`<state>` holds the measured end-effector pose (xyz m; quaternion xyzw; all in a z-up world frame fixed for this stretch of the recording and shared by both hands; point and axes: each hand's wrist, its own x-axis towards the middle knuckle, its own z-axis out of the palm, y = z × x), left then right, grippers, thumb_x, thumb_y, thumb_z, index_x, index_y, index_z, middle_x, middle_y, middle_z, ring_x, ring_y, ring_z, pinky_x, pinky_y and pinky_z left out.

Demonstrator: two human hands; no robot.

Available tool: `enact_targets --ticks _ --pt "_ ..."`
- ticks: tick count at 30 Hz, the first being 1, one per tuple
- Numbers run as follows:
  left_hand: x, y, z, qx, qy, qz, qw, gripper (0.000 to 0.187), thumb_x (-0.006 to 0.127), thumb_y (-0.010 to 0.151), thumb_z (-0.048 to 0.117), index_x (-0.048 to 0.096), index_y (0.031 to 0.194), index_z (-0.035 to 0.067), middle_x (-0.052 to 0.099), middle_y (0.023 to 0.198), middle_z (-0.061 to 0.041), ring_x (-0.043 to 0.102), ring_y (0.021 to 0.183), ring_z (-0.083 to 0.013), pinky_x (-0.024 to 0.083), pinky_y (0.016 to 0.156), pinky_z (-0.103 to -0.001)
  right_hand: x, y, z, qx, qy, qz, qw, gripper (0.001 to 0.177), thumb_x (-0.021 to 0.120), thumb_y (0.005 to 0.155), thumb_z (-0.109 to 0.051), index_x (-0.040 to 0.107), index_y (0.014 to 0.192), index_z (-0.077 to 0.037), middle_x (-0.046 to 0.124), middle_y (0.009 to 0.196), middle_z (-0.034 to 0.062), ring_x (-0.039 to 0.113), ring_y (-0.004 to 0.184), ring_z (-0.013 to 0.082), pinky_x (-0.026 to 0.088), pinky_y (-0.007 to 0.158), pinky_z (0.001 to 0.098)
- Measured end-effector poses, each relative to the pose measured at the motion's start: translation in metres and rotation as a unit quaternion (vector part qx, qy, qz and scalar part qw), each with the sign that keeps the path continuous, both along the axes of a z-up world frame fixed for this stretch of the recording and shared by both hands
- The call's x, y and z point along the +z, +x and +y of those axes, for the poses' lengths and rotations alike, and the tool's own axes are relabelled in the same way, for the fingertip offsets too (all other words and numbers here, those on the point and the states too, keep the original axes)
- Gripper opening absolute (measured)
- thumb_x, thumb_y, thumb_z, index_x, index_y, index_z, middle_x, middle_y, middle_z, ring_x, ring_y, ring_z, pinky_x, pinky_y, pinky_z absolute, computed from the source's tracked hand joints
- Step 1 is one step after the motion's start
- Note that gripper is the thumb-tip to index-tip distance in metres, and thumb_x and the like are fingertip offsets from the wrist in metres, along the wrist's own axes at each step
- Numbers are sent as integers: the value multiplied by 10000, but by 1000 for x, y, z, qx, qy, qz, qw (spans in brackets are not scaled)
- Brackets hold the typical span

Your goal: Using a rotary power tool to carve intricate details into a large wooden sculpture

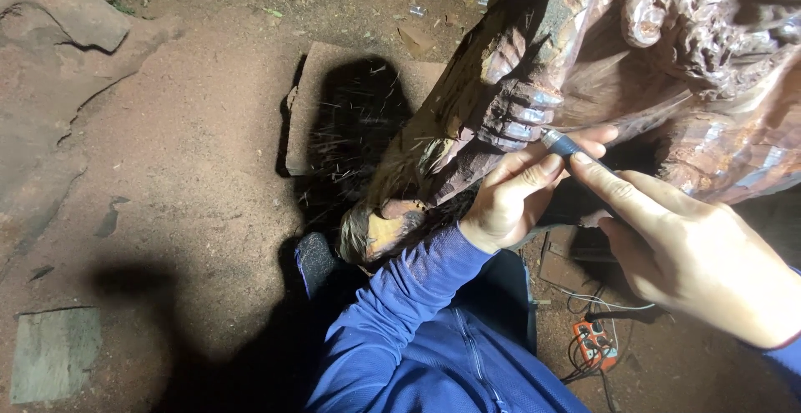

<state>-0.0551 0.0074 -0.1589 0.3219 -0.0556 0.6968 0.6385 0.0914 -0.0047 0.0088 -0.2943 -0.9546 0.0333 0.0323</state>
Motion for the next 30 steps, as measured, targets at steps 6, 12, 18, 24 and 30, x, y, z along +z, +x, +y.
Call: enact_targets --ticks 6,12,18,24,30 --pt "6 -3 -2 26 0 18 999 334 487 1175 182 626 1405 -16 546 1559 -218 473 1540 -308 317 1396 -437 3 -5 -4 14 -21 41 999 720 579 911 -160 385 1596 -54 650 1316 189 683 1012 333 531 885 393" --pt "16 -5 -5 14 -46 26 999 378 535 1167 243 631 1406 -35 579 1516 -233 514 1496 -327 400 1324 -421 1 -4 -7 29 23 68 997 694 609 909 -112 424 1572 -26 638 1403 172 682 1057 271 529 942 347" --pt "6 -4 -3 20 -7 20 1000 347 493 1179 182 613 1420 -36 564 1548 -201 481 1538 -302 335 1391 -424 -2 0 -3 -7 17 6 1000 750 589 910 -179 377 1626 -121 659 1193 102 679 891 298 572 765 399" --pt "0 -3 2 2 13 7 1000 335 523 1170 219 660 1386 3 523 1593 -213 459 1556 -300 317 1383 -433 -3 1 -1 -13 16 -9 1000 745 595 891 -199 391 1607 -152 641 1376 109 703 1024 308 603 754 408" --pt "17 -6 -5 17 1 28 999 397 553 1156 256 631 1415 -35 565 1547 -230 508 1521 -329 380 1360 -425 2 3 -6 9 17 42 999 711 606 908 -163 417 1591 -104 670 1278 116 696 1000 261 575 838 357"
